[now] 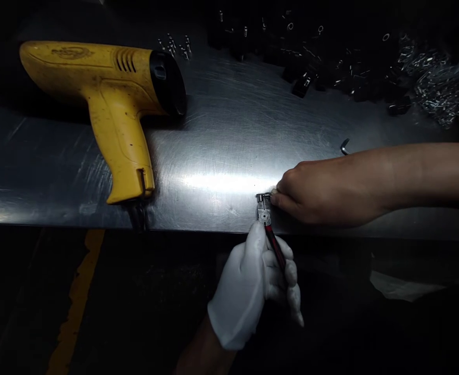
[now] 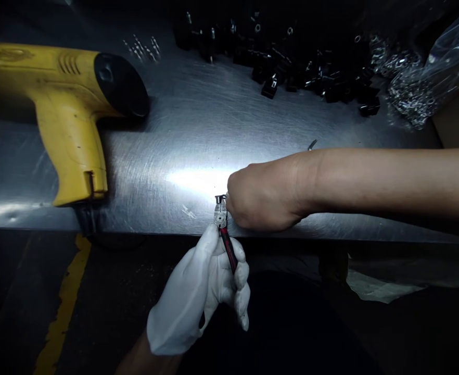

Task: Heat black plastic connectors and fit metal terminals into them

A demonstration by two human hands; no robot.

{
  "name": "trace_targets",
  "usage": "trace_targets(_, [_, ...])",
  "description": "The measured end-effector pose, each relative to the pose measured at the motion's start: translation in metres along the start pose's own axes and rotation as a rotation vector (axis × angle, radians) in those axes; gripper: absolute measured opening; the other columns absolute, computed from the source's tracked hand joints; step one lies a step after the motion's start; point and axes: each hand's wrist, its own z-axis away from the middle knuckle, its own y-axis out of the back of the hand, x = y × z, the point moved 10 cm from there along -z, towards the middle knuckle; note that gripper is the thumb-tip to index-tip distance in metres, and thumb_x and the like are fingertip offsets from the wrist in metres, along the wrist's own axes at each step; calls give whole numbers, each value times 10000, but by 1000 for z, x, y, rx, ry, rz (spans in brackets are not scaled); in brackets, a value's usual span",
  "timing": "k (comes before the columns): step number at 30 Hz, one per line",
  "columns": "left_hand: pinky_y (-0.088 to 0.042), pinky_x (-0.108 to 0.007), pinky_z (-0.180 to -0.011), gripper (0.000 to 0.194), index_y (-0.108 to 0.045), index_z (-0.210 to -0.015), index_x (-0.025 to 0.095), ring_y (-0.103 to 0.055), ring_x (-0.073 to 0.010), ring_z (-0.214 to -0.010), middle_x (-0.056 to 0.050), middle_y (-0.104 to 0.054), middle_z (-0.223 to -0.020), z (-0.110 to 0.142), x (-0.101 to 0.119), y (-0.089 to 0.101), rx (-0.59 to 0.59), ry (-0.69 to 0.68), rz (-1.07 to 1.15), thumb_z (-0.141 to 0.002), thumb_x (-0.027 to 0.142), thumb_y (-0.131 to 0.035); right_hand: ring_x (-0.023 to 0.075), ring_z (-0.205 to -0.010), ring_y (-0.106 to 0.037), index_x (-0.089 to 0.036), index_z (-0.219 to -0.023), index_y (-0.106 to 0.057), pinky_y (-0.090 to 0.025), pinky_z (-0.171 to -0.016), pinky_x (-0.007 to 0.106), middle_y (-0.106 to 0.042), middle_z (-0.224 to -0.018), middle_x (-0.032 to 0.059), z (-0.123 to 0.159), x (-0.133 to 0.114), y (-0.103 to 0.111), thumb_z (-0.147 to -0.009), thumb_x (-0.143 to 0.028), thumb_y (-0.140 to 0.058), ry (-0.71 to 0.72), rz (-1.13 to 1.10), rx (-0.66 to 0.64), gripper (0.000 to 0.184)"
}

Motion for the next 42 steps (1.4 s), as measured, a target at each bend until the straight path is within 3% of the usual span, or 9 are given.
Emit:
trace_targets(2, [-563,-374,-434,608,-600,-854,151,-605,-190,-470,-32,-603,-657,-1,0,0,7,-1,8,-931,711,-375,162,-502,-536,-190,-642,-677,-410,-539,333,-631,-584,29,3,2,-5,-1022,-328,-455,-31,24,-31,462])
trace_targets(5, [-563,-375,-437,597,-595,-848,154,-600,-184,-465,-25,-599,-659,-1,-2,0,17,22,16,-927,710,-391,160,-521,-542,-187,-708,-688,-402,-547,332,-653,-661,45,6,1,-7,-1027,-330,-429,-16,26,22,435])
trace_targets(14, [-549,-347,-420,590,-591,-846,151,-586,-169,-445,-11,-583,-620,3,3,-5,-7,-52,21,-957,679,-352,105,-418,-463,-182,-688,-613,-317,-417,272,-615,-595,17,14,-7,-10,-1025,-258,-404,91,43,205,404])
trace_targets(20, [-551,-344,-409,569,-588,-864,149,-595,-169,-431,-13,-601,-620,1,2,-3,-35,-57,74,-967,659,-359,107,-431,-507,-194,-656,-568,-362,-410,250,-633,-613,12,10,-2,-11,-1021,-309,-393,138,-42,177,421])
trace_targets(28, [-539,-343,-347,604,-598,-862,152,-595,-168,-377,-18,-625,-605,-4,-4,-4,-135,-35,197,-982,659,-293,137,-486,-567,-193,-698,-584,-420,-457,274,-664,-697,51,8,11,-12,-1015,-431,-355,144,-102,104,458])
trace_targets(31, [-534,-341,-330,633,-608,-861,163,-595,-164,-359,-9,-632,-599,-6,-9,-6,-209,-15,288,-977,680,-262,148,-498,-579,-196,-712,-589,-433,-457,281,-667,-707,52,9,16,-15,-1006,-461,-359,111,-139,57,458])
trace_targets(35, [-554,-344,-357,636,-626,-892,172,-620,-160,-383,-6,-635,-612,-5,-13,-9,-338,-9,387,-998,649,-219,149,-516,-568,-207,-708,-591,-431,-445,271,-657,-693,35,11,24,-11,-980,-498,-389,79,-267,98,447])
trace_targets(39, [-546,-292,-364,635,-632,-918,179,-571,-111,-362,13,-586,-576,-1,-9,-8,-445,-118,464,-1028,581,-153,132,-493,-512,-213,-706,-590,-400,-408,245,-615,-639,9,11,25,-13,-963,-512,-408,93,-380,57,435])
trace_targets(42, [-511,-233,-352,606,-619,-918,189,-496,-77,-330,36,-527,-537,-2,-11,-4,-455,-188,493,-1039,555,-152,148,-523,-556,-212,-725,-603,-430,-428,262,-647,-686,17,11,24,-11,-954,-504,-415,89,-383,54,415])
